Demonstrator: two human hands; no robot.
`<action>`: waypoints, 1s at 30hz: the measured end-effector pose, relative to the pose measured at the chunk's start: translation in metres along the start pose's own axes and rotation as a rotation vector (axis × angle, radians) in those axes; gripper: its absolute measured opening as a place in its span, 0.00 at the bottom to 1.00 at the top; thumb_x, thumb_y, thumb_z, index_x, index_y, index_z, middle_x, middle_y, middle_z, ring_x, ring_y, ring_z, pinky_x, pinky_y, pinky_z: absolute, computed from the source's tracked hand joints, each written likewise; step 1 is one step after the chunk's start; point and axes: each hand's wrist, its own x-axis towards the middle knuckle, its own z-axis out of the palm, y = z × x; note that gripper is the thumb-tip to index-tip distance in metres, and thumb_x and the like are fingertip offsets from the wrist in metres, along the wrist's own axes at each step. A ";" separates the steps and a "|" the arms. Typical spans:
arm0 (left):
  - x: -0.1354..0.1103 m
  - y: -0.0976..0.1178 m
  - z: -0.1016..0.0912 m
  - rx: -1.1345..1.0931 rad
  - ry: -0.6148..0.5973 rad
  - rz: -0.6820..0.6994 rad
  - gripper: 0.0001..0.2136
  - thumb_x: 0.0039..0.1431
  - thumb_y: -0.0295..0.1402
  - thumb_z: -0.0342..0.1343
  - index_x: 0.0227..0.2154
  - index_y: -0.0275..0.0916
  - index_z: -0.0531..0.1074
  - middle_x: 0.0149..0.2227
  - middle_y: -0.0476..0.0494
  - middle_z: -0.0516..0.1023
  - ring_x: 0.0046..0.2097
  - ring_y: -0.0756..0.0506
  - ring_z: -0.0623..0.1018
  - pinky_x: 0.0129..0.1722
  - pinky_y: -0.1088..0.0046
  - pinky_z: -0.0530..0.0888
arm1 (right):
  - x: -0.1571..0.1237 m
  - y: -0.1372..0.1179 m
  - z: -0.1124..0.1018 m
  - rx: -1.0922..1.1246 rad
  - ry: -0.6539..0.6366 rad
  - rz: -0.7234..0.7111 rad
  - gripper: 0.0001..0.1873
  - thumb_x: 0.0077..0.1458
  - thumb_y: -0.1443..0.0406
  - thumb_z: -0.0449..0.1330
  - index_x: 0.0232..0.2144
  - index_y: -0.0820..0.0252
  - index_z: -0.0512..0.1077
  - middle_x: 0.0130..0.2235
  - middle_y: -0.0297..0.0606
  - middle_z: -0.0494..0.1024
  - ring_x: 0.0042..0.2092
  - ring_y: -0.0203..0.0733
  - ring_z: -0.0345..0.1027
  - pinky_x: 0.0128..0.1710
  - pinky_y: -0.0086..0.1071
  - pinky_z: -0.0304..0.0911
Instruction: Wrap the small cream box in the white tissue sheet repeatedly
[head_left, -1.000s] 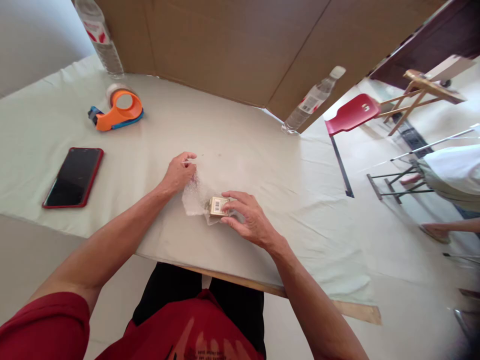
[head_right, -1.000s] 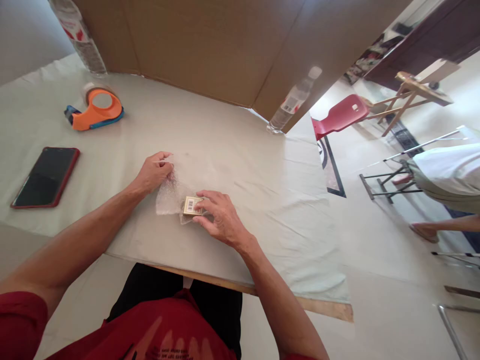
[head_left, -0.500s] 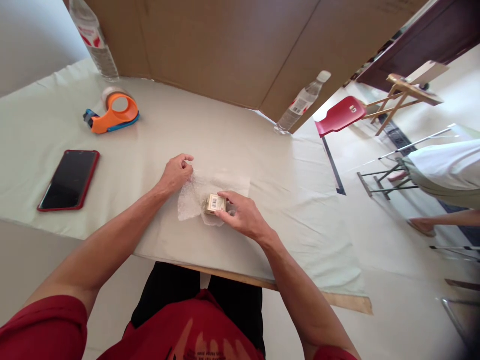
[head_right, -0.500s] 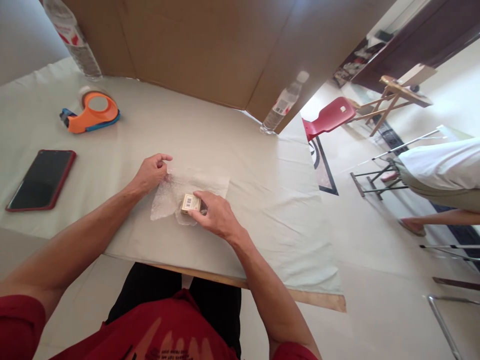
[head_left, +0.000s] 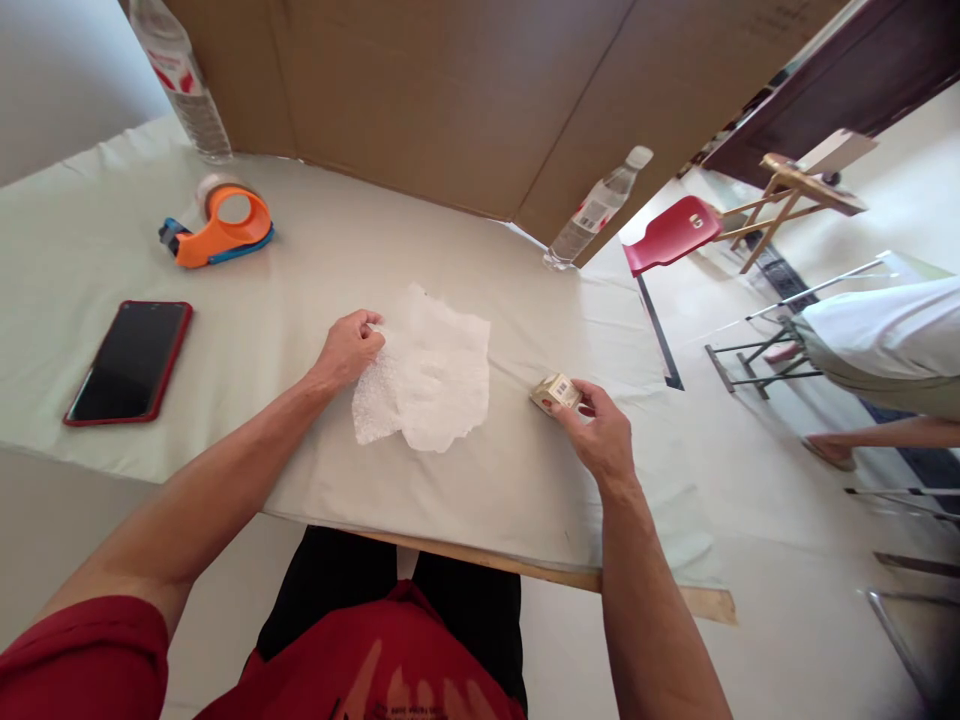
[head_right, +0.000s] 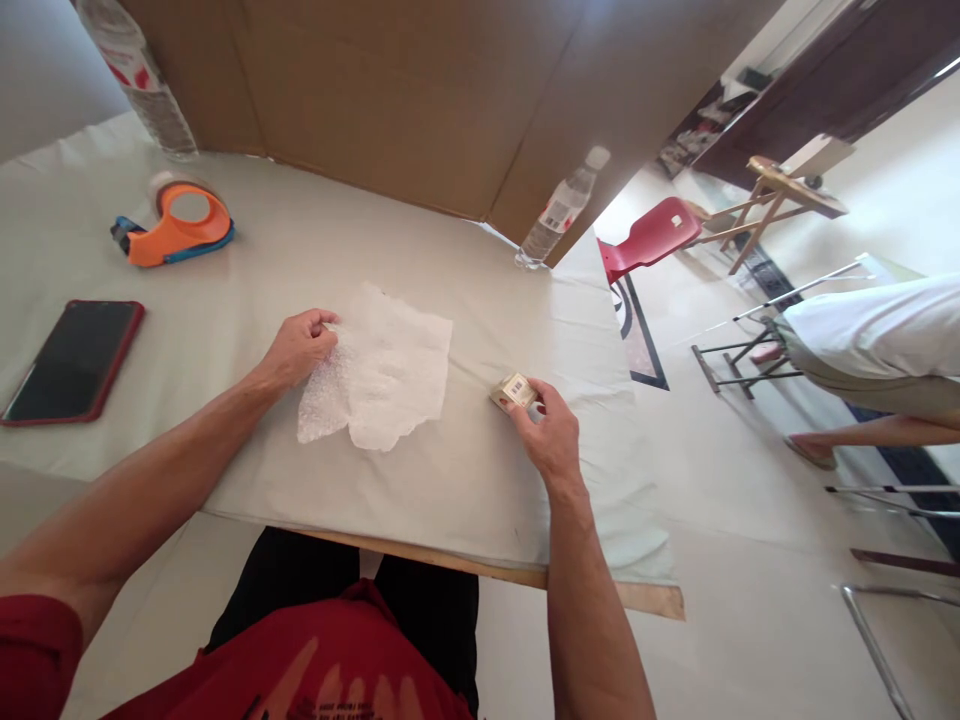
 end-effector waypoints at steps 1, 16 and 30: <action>0.000 0.001 0.000 0.004 -0.001 -0.007 0.19 0.44 0.29 0.50 0.42 0.37 0.73 0.21 0.54 0.68 0.23 0.50 0.70 0.24 0.75 0.67 | 0.001 0.009 -0.002 -0.035 -0.034 0.014 0.28 0.49 0.55 0.62 0.52 0.58 0.71 0.49 0.46 0.79 0.48 0.52 0.74 0.50 0.50 0.70; 0.000 -0.001 -0.002 0.093 0.004 0.033 0.18 0.51 0.33 0.52 0.46 0.37 0.71 0.25 0.52 0.71 0.26 0.49 0.72 0.27 0.73 0.69 | 0.017 -0.096 0.076 -0.083 -0.334 -0.537 0.22 0.58 0.58 0.60 0.54 0.55 0.71 0.61 0.47 0.71 0.63 0.53 0.63 0.62 0.52 0.60; -0.025 0.005 0.007 0.851 -0.292 0.635 0.29 0.59 0.47 0.55 0.58 0.33 0.68 0.65 0.27 0.64 0.67 0.30 0.60 0.65 0.50 0.57 | 0.028 -0.066 0.098 -0.141 -0.413 -0.569 0.29 0.56 0.53 0.62 0.58 0.55 0.69 0.64 0.48 0.67 0.67 0.54 0.58 0.65 0.52 0.54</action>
